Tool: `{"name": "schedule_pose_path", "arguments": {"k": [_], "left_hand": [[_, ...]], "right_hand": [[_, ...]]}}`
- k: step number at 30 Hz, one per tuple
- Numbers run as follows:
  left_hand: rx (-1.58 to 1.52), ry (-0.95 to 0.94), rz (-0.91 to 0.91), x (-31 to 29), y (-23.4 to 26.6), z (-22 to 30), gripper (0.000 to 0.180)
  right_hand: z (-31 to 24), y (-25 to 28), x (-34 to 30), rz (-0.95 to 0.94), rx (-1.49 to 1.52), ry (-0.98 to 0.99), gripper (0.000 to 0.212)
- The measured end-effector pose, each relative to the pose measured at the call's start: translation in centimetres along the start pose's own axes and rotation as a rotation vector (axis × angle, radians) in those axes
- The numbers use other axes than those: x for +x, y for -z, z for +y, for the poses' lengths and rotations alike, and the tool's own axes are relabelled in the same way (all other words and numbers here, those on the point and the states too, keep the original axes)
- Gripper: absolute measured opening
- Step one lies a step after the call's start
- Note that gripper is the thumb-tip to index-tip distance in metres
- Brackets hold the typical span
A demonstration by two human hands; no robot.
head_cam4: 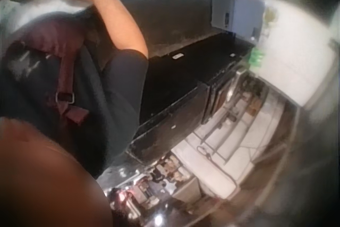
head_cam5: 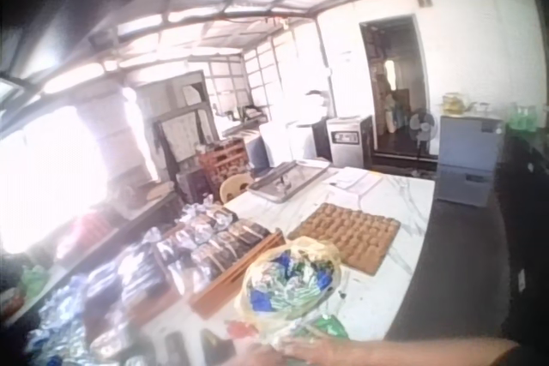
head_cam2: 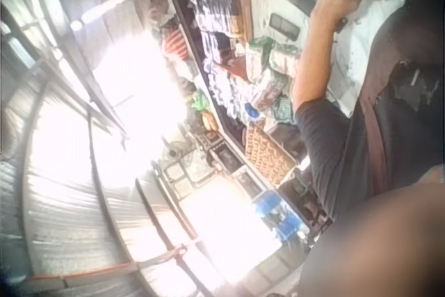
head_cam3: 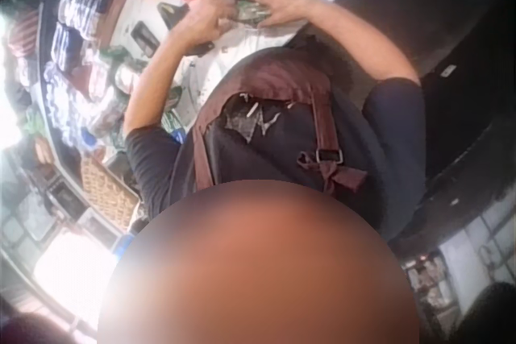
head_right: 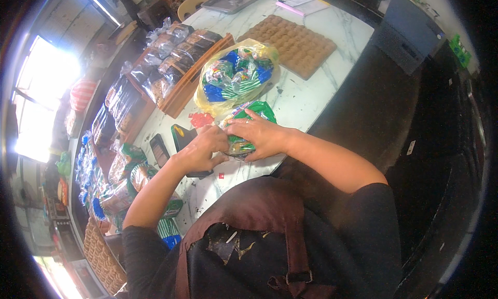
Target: The person repeatedly packs small round baked items into clear plastic bags, seals them with a handheld heat sealer, and places the finished packages into a wooden crate. The person also moves trays of baked goods on the table.
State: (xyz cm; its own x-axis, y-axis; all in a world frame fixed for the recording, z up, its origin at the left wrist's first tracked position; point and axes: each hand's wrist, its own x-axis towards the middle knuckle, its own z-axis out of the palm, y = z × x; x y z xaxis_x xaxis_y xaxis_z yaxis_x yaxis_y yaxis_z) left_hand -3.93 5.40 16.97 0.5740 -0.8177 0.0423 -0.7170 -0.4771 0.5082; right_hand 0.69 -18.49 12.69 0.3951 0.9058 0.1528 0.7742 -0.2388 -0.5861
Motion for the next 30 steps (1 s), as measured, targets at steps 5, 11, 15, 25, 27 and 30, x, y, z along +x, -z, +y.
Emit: {"name": "schedule_pose_path", "arguments": {"k": [5,11,15,25,27,30], "left_hand": [[-0.150,0.189,-0.055,-0.8,0.4,0.2,0.026],[0.297,0.135,-0.119,-0.6,1.3,0.5,0.020],[0.503,0.076,-0.070,-0.3,1.2,0.4,0.016],[0.208,0.225,-0.207,-1.1,1.5,1.3,0.035],[0.275,0.151,-0.320,-1.3,1.4,1.3,0.044],[0.297,0.187,-0.395,-1.3,1.1,1.3,0.052]], "right_hand": [[-0.4,-0.1,-0.1,-0.046,-0.047,0.018,0.080],[-1.4,-0.3,0.2,-0.069,-0.185,0.017,0.064],[-1.6,-0.4,0.1,-0.076,-0.273,-0.004,0.058],[-3.3,-1.5,-0.4,-0.097,-0.309,0.082,0.051],[-3.7,-1.7,-0.4,-0.072,-0.310,0.089,0.050],[-3.9,-1.7,-0.2,-0.088,-0.290,0.084,0.051]]}}
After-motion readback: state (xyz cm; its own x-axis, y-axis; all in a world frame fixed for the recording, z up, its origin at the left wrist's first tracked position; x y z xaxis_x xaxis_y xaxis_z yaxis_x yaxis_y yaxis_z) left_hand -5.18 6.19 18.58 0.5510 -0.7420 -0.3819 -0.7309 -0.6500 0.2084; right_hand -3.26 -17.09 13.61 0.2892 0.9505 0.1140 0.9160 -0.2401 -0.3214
